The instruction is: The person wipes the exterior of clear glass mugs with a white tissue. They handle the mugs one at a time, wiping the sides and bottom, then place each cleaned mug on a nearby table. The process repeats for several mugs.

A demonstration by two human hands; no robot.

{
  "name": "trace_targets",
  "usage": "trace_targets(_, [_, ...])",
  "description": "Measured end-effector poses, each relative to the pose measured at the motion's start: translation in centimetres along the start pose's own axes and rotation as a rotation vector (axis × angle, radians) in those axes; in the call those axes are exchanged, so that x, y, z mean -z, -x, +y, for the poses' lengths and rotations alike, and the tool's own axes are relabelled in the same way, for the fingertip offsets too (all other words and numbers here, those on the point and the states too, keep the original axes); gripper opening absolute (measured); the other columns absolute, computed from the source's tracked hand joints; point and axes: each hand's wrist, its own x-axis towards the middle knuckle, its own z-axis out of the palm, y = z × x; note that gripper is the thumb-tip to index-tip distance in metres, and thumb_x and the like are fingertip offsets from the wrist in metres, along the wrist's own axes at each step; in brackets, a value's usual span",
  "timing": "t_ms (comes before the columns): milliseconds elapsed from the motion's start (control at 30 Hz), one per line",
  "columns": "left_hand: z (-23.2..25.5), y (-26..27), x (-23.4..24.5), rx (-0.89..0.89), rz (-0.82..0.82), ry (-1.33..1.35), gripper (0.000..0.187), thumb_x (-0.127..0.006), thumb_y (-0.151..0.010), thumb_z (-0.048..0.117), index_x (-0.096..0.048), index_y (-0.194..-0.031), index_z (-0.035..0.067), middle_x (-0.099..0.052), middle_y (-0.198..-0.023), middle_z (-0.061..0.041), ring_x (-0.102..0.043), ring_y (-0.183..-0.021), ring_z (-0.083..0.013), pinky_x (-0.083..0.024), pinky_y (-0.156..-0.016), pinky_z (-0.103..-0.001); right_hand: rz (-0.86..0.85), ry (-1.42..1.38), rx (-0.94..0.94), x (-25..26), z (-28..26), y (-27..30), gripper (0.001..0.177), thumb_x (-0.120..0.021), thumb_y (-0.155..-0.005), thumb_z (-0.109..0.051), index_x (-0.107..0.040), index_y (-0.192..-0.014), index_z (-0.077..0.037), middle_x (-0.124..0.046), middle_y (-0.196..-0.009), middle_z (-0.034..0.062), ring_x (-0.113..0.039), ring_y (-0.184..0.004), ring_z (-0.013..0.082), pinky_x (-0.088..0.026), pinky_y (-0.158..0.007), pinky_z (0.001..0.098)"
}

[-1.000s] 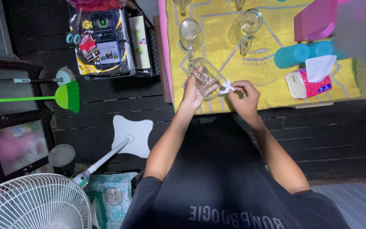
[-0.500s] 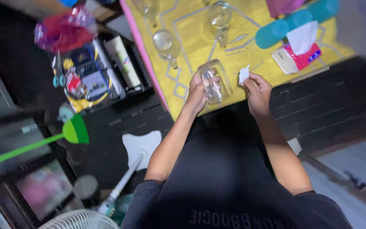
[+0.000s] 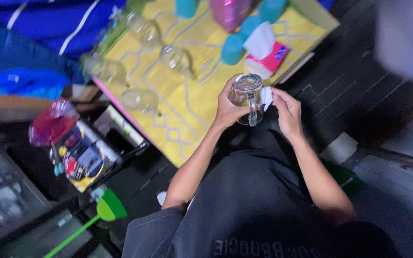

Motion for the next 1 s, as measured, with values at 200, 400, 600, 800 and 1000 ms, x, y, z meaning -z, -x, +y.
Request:
trace_targets(200, [-2.3, -5.0, -8.1, 0.043, -0.116, -0.090, 0.098, -0.096, -0.068, 0.005, -0.045, -0.151, -0.003, -0.064, -0.137, -0.012, -0.062, -0.128, -0.0199, -0.050, -0.116, -0.037, -0.030, -0.047, 0.107, 8.6, -1.9, -1.6, 0.037, -0.068, -0.098, -0.001, -0.062, -0.134, 0.006, -0.065, -0.115, 0.0018, -0.064, -0.106, 0.0077, -0.054, -0.092, 0.0213])
trace_targets(400, [-4.6, -9.2, -15.9, 0.008, -0.253, -0.132, 0.104, -0.097, -0.067, 0.008, -0.039, -0.153, -0.003, -0.052, -0.152, -0.008, -0.056, -0.135, -0.0174, -0.043, -0.120, -0.036, 0.071, -0.060, -0.013, 17.0, 0.1, -3.2, 0.030, -0.068, -0.099, 0.002, -0.068, -0.129, 0.004, -0.071, -0.108, 0.0017, -0.066, -0.097, 0.0069, -0.056, -0.087, 0.0218])
trace_targets(600, [-5.8, -12.4, -20.8, 0.038, -0.390, -0.205, 0.109, -0.097, -0.070, 0.009, -0.037, -0.160, -0.003, -0.061, -0.139, -0.013, -0.060, -0.131, -0.0198, -0.045, -0.120, -0.038, 0.106, -0.099, -0.038, 22.2, -1.8, -3.4, 0.040, -0.068, -0.094, 0.005, -0.064, -0.133, 0.002, -0.073, -0.116, 0.0028, -0.067, -0.101, 0.0058, -0.057, -0.089, 0.0223])
trace_targets(800, [-7.4, -17.7, -25.5, 0.073, -0.539, -0.287, 0.113, -0.096, -0.073, 0.012, -0.029, -0.164, 0.004, -0.064, -0.141, -0.013, -0.062, -0.132, -0.0210, -0.046, -0.119, -0.039, 0.248, -0.017, -0.068, 26.1, -2.5, -5.7, 0.039, -0.068, -0.095, 0.009, -0.067, -0.133, 0.003, -0.074, -0.112, 0.0056, -0.067, -0.096, 0.0083, -0.058, -0.085, 0.0245])
trace_targets(1000, [-9.6, -25.2, -29.3, -0.047, -0.781, -0.439, 0.126, -0.096, -0.065, 0.011, -0.022, -0.167, 0.016, -0.050, -0.148, -0.014, -0.049, -0.139, -0.0283, -0.036, -0.124, -0.041, 0.410, -0.055, -0.017, 31.1, -1.8, -9.6, 0.044, -0.068, -0.093, 0.009, -0.064, -0.136, 0.002, -0.074, -0.117, 0.0061, -0.069, -0.103, 0.0087, -0.058, -0.091, 0.0247])
